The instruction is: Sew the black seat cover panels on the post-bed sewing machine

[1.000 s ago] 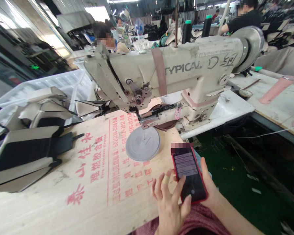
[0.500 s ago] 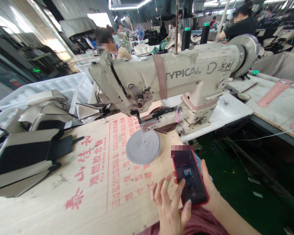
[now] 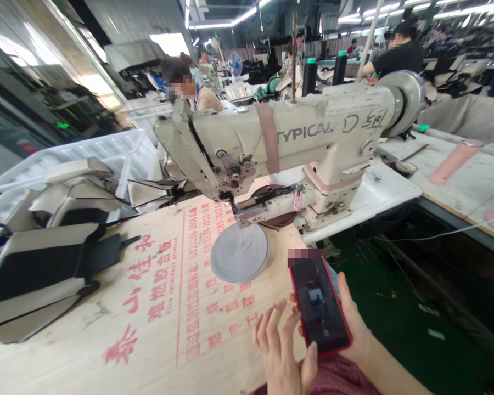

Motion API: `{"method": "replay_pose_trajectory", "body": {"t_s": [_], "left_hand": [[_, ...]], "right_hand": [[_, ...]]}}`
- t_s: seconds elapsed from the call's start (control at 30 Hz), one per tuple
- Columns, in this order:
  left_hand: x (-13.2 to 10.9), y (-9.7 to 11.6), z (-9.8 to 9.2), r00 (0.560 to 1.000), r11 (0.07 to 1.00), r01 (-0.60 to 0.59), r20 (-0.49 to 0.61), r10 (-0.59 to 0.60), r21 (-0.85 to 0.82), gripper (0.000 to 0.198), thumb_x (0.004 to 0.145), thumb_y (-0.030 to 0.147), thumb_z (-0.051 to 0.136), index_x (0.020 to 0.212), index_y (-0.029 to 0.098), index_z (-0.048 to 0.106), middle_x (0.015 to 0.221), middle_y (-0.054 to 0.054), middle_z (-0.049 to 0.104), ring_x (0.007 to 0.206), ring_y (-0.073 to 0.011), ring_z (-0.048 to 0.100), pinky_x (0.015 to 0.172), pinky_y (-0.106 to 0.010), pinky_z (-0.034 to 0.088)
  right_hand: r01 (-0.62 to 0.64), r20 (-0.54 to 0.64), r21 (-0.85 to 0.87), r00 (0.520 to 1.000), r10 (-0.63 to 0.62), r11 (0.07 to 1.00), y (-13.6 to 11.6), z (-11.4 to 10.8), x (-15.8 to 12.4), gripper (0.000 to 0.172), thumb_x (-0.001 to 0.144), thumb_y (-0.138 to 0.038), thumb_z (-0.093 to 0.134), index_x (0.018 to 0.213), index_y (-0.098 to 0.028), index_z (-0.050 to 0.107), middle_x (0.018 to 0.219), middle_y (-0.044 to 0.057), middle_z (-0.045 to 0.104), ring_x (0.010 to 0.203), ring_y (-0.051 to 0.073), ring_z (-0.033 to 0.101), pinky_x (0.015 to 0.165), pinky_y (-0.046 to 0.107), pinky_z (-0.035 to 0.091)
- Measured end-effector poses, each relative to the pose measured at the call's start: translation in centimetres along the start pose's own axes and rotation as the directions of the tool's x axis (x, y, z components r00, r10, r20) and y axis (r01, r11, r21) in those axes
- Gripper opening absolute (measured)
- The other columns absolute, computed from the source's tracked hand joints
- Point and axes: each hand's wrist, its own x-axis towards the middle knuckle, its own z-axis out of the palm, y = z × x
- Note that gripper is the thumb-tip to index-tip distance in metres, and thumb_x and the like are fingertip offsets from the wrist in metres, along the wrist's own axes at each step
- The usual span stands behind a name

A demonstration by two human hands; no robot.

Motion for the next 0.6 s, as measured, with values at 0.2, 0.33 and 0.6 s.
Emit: {"method": "replay_pose_trajectory", "body": {"t_s": [0.2, 0.33, 0.6], "left_hand": [[-0.1, -0.5, 0.6, 1.0, 0.994, 0.001, -0.027, -0.004, -0.11, 0.022, 0.083, 0.032, 0.042, 0.1, 0.019, 0.046, 0.112, -0.011, 0.057, 0.109, -0.0247, 0.047, 0.096, -0.049, 0.028], [-0.1, -0.4, 0.8, 0.999, 0.996, -0.013, -0.033, 0.011, -0.084, 0.023, 0.083, 0.034, 0.042, 0.099, 0.019, 0.048, 0.113, -0.01, 0.058, 0.109, -0.0246, 0.048, 0.095, -0.048, 0.03], [1.0, -0.4, -0.2, 0.999, 0.993, -0.031, 0.024, 0.034, -0.115, 0.028, 0.085, 0.033, 0.04, 0.107, 0.018, 0.049, 0.111, -0.011, 0.059, 0.109, -0.0242, 0.048, 0.097, -0.048, 0.03]], "right_hand": [[-0.015, 0.005, 0.022, 1.0, 0.015, 1.0, -0.1, 0.3, 0.1, 0.081, 0.079, -0.075, 0.024, 0.111, -0.009, 0.056, 0.11, 0.016, 0.061, 0.097, 0.023, 0.059, 0.082, 0.037, 0.047], [-0.008, -0.019, 0.0, 1.0, 0.008, 1.0, 0.1, 0.6, -0.1, 0.082, 0.079, -0.075, 0.025, 0.113, -0.007, 0.055, 0.108, 0.017, 0.061, 0.096, 0.023, 0.06, 0.083, 0.037, 0.046], [0.044, -0.025, -0.028, 0.999, -0.045, 0.999, 0.5, 0.2, 0.1, 0.077, 0.077, -0.075, 0.033, 0.113, -0.01, 0.056, 0.107, 0.016, 0.062, 0.098, 0.026, 0.059, 0.084, 0.041, 0.045]]}}
